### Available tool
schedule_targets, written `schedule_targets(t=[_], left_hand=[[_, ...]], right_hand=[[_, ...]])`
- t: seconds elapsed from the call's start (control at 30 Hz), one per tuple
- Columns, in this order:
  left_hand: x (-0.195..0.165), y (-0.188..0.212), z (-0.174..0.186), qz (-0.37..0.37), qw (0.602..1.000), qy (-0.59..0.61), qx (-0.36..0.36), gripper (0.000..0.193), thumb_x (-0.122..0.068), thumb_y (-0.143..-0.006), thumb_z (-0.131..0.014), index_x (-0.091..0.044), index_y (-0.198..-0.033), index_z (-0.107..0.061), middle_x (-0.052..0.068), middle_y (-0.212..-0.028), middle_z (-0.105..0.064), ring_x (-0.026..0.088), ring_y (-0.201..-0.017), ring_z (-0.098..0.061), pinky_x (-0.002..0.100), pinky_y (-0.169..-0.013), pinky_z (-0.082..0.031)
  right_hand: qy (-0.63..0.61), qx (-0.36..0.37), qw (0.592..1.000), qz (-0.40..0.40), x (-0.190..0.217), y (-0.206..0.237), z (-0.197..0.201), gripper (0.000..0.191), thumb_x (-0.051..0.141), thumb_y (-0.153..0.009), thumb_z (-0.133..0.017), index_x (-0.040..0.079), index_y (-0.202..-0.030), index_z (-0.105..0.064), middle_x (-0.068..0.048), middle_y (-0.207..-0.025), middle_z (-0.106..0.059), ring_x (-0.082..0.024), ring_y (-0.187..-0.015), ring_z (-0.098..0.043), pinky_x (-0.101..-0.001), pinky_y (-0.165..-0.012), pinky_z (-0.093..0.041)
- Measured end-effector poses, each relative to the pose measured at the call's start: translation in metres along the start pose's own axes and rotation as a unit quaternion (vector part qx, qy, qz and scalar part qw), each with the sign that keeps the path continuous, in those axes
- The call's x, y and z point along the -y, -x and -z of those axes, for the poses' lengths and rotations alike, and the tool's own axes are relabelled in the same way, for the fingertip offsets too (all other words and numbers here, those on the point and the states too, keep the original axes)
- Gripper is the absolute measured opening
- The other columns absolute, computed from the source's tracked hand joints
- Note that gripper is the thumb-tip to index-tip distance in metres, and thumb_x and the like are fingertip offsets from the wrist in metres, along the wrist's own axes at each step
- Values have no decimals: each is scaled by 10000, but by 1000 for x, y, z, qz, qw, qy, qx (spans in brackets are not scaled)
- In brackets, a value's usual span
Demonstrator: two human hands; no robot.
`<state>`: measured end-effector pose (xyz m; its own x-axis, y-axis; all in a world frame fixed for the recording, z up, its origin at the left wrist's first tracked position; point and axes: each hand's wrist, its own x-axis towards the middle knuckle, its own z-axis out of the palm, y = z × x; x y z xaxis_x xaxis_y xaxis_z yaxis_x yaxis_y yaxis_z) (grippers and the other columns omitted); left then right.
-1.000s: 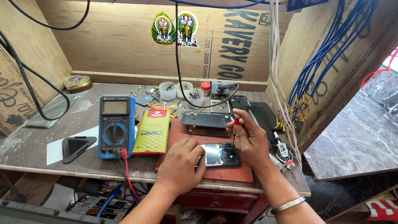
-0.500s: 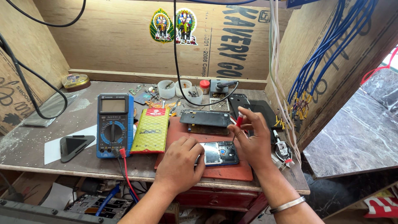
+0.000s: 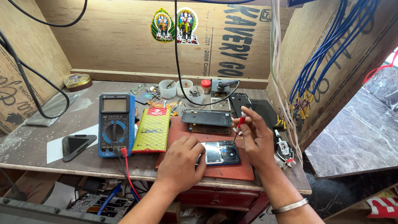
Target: The person uses a multimeter probe to test points on a disassembled smartphone motherboard. They then reassemble the phone by aligning the screen and back cover, pressing the edges to seat the components, and finally open the device again to reveal the internal battery and circuitry.
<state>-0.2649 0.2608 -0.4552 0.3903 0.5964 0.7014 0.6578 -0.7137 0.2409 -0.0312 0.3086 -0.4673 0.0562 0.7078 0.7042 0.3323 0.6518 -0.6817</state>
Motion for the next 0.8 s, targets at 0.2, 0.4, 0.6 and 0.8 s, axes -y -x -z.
schedule_targets(t=[0.2,0.4,0.6,0.8], left_hand=[[2,-3,0,-1,1000,-1,-3,79,-111,-821,-682,-54,-842,-632,101,-879,-615,319,-872,-603,441,-781,-494],[7,-2,2,-2,1000,1,1,79,-112,-821,-682,-56,-845,-633,101,-880,-615,318,-871,-602,440,-780,-494],[9,-2,5,-3,1000,-7,-1,83,-113,-820,-685,-55,-836,-626,102,-879,-614,319,-872,-600,442,-782,-494],[10,-2,7,4,1000,1,4,84,-115,-819,-686,-58,-842,-628,101,-885,-614,319,-869,-601,444,-783,-490]], right_hand=[[88,-32,995,27,-2,-5,-1,551,81,-897,-783,128,-1409,-585,-78,-968,-676,-123,-853,-684,-290,-763,-591],[14,-2,999,33,2,-6,-7,558,57,-925,-723,102,-1445,-527,-97,-1085,-659,-143,-938,-658,-288,-818,-596],[-10,13,1000,-4,6,-7,-8,548,62,-928,-670,124,-1448,-508,-60,-1054,-704,-130,-950,-702,-286,-863,-601],[57,-4,998,7,1,-7,-8,594,42,-911,-743,117,-1453,-511,-112,-1073,-668,-168,-967,-693,-305,-844,-597]])
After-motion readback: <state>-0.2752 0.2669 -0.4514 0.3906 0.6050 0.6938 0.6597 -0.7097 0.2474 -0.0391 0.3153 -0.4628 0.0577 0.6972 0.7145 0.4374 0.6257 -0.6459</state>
